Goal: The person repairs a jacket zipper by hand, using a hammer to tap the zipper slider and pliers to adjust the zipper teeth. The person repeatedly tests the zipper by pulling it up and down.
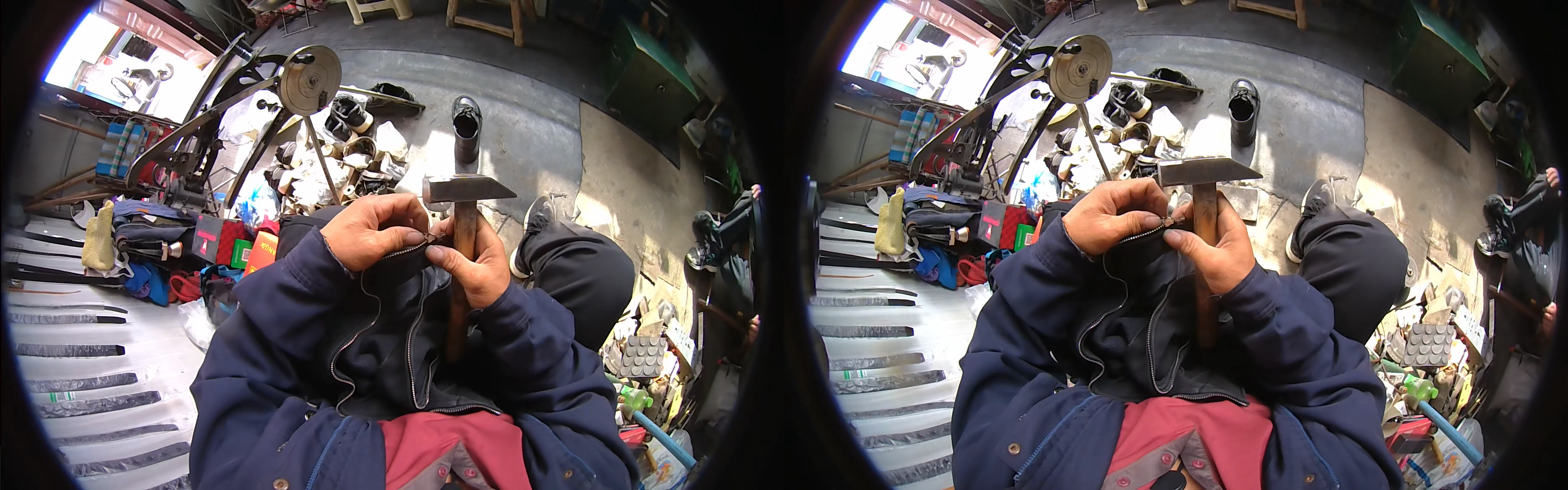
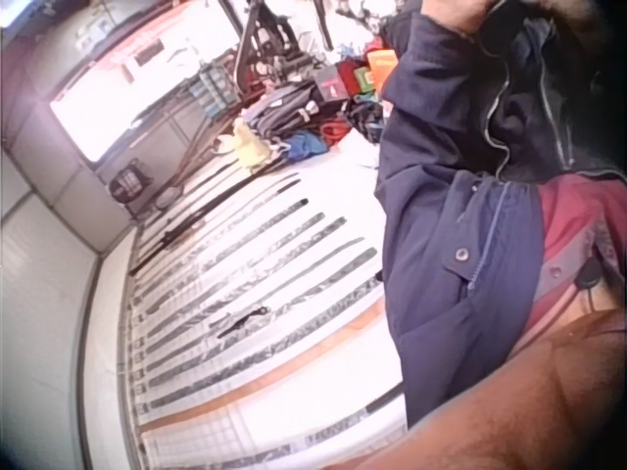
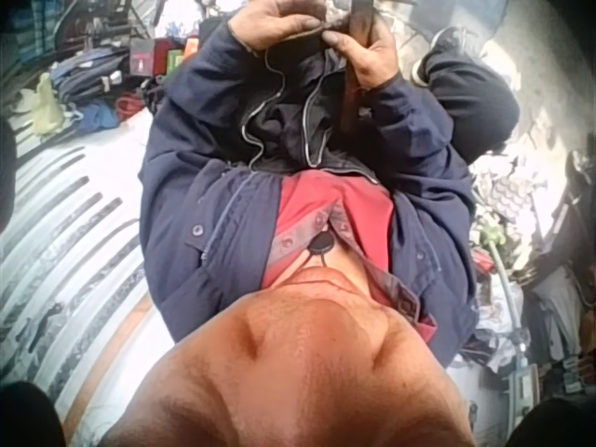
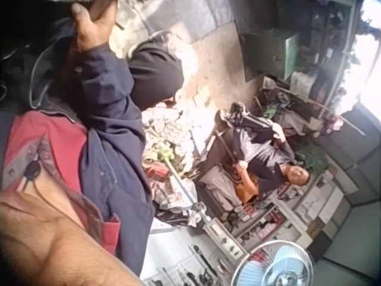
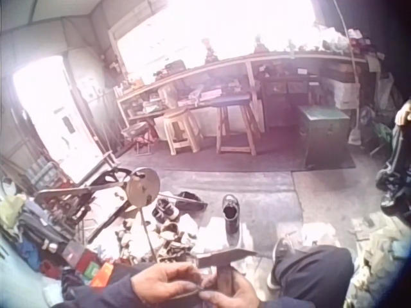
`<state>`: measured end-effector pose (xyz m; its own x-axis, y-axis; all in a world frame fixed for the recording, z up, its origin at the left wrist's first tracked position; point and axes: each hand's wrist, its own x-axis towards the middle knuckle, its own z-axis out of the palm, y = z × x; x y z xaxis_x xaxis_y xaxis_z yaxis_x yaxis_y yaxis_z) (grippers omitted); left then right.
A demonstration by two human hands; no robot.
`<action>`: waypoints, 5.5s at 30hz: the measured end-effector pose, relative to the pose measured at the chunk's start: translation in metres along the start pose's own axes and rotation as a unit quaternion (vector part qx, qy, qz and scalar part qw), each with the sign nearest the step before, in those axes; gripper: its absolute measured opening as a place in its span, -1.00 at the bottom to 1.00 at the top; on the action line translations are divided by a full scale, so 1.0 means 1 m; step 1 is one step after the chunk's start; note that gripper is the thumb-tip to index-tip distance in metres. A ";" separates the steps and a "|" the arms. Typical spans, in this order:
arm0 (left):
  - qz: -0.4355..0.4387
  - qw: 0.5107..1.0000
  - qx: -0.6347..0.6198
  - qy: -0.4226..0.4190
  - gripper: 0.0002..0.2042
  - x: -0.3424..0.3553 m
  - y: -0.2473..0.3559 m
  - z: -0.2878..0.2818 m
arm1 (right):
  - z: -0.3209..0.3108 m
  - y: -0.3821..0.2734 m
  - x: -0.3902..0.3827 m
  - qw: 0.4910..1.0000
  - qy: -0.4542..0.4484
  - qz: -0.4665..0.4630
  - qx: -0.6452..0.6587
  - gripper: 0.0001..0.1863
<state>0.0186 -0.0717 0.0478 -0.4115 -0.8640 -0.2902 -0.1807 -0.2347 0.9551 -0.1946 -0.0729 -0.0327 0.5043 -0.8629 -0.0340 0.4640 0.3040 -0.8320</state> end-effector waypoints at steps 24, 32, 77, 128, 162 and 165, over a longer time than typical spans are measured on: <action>0.025 0.985 0.087 0.145 -0.94 -0.067 0.000 0.014 | -0.001 0.015 0.014 0.999 -0.004 -0.032 -0.022 -0.42; 0.034 0.962 -0.253 0.092 -0.78 -0.070 -0.019 0.012 | 0.000 0.014 0.014 1.000 -0.009 -0.007 -0.010 -0.61; -0.053 0.989 -0.060 0.123 -0.63 0.018 -0.088 -0.009 | -0.026 0.047 0.008 0.984 0.091 0.141 -0.053 -0.70; -0.116 0.954 -0.027 0.274 -0.56 0.090 -0.156 -0.037 | -0.046 0.011 0.048 0.793 -0.095 -0.065 -0.598 -0.48; -0.119 0.952 -0.019 0.281 -0.42 0.089 -0.173 -0.031 | -0.048 0.038 0.037 0.815 -0.097 -0.100 -0.562 -0.44; -0.097 0.953 -0.016 0.287 -0.42 0.088 -0.173 -0.031 | -0.048 0.039 0.040 0.803 -0.104 -0.094 -0.580 -0.44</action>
<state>0.0411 -0.1208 -0.1408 0.1855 -0.9020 -0.3898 -0.1722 -0.4204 0.8908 -0.1912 -0.1144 -0.0931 0.6712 -0.7269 0.1454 -0.3825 -0.5076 -0.7720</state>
